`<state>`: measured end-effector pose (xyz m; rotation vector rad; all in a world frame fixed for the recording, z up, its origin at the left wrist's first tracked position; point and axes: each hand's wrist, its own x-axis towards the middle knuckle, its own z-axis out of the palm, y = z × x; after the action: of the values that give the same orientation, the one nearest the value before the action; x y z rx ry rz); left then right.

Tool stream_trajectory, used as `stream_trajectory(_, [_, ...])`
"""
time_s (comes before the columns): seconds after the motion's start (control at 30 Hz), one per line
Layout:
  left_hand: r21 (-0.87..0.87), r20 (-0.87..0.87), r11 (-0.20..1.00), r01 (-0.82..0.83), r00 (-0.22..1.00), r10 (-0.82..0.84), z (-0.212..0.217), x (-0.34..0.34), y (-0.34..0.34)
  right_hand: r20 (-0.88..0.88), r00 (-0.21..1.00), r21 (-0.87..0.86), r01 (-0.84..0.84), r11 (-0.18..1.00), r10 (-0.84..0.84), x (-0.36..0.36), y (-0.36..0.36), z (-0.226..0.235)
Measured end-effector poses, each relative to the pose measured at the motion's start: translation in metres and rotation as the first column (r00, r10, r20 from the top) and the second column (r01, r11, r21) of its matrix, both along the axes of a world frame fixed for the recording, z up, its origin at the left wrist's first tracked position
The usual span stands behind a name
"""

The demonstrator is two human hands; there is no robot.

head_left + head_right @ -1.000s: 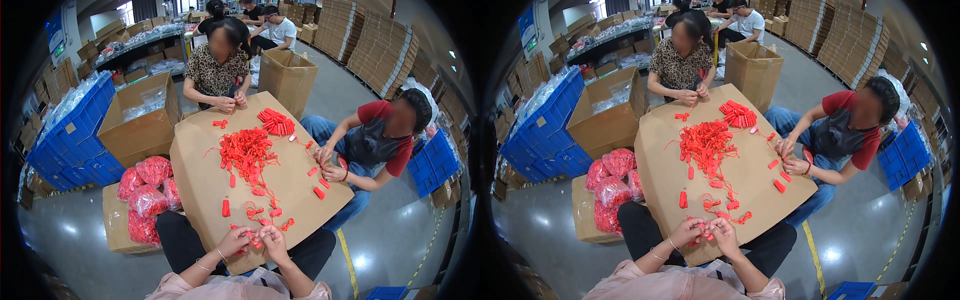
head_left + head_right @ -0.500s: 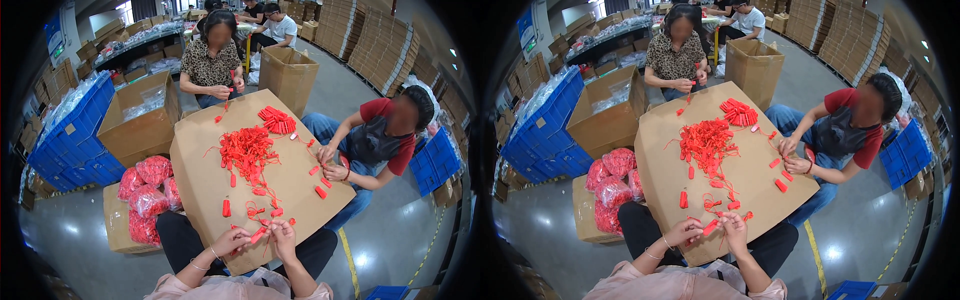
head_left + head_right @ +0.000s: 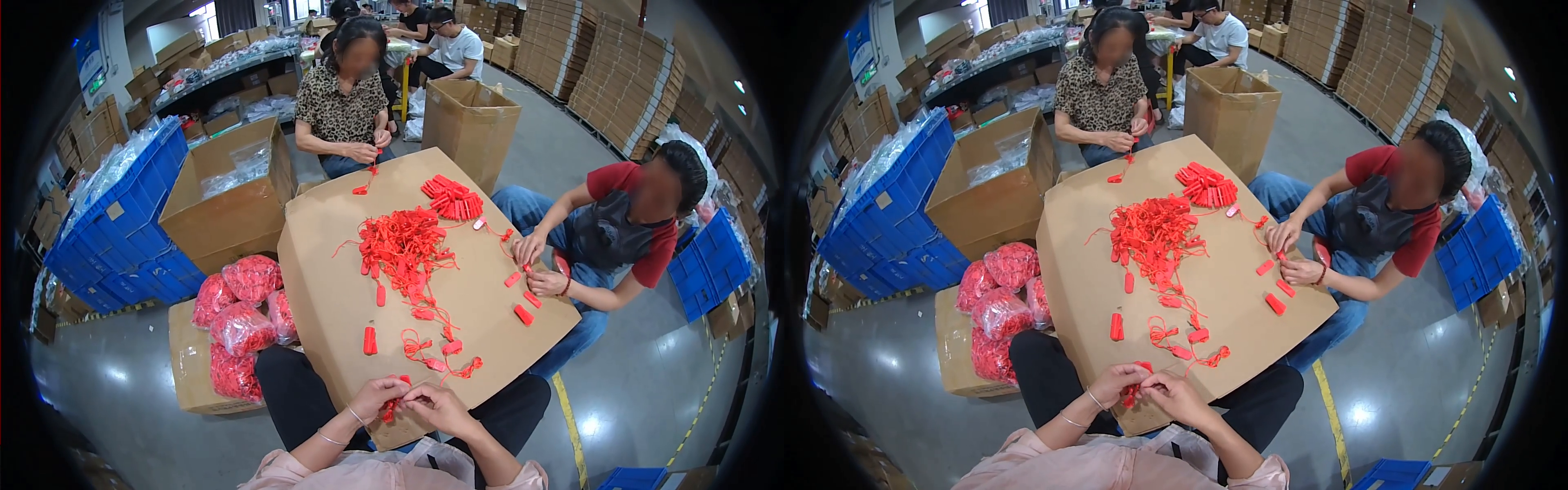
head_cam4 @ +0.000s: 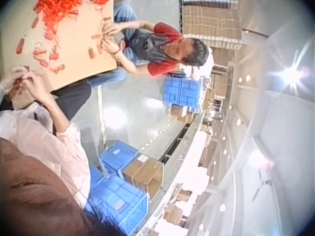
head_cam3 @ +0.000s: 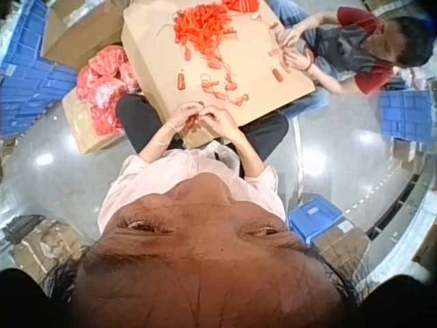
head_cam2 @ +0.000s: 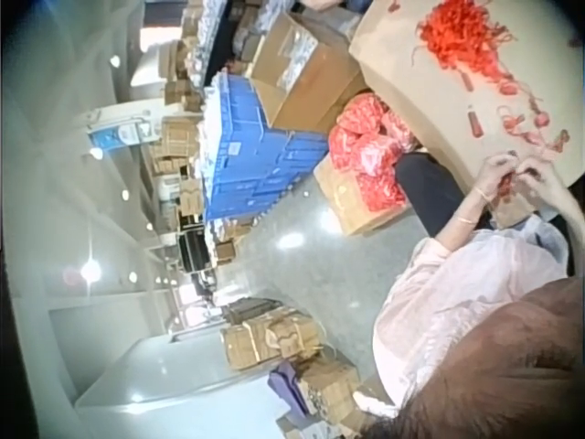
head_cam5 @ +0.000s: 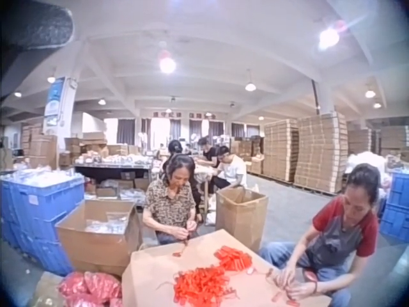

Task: Assembling red plastic tags by attaching strings to them.

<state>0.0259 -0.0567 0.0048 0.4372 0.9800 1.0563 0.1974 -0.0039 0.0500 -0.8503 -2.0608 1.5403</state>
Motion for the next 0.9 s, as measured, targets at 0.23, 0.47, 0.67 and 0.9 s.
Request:
stream_trajectory(0.23, [-0.016,-0.254,0.954,0.299,0.922,-0.293,0.015,-0.001,0.000,-0.254,0.961,-0.495,-0.032,0.868,-0.109,0.004,0.010,-0.016])
stream_trajectory(0.47, [0.135,-0.313,0.899,0.418,0.879,-0.361,0.019,-0.008,-0.004,-0.361,0.892,-0.746,-0.101,0.658,-0.273,0.009,0.015,-0.012])
stream_trajectory(0.67, [0.076,0.235,0.979,0.190,0.951,-0.203,0.029,0.003,0.004,-0.408,0.794,-0.866,-0.179,0.467,-0.451,0.010,0.008,-0.071])
stream_trajectory(0.9, [-0.102,0.362,0.978,-0.184,0.908,0.209,0.009,0.012,0.007,-0.382,0.728,-0.837,-0.012,0.546,-0.569,-0.021,-0.022,-0.061])
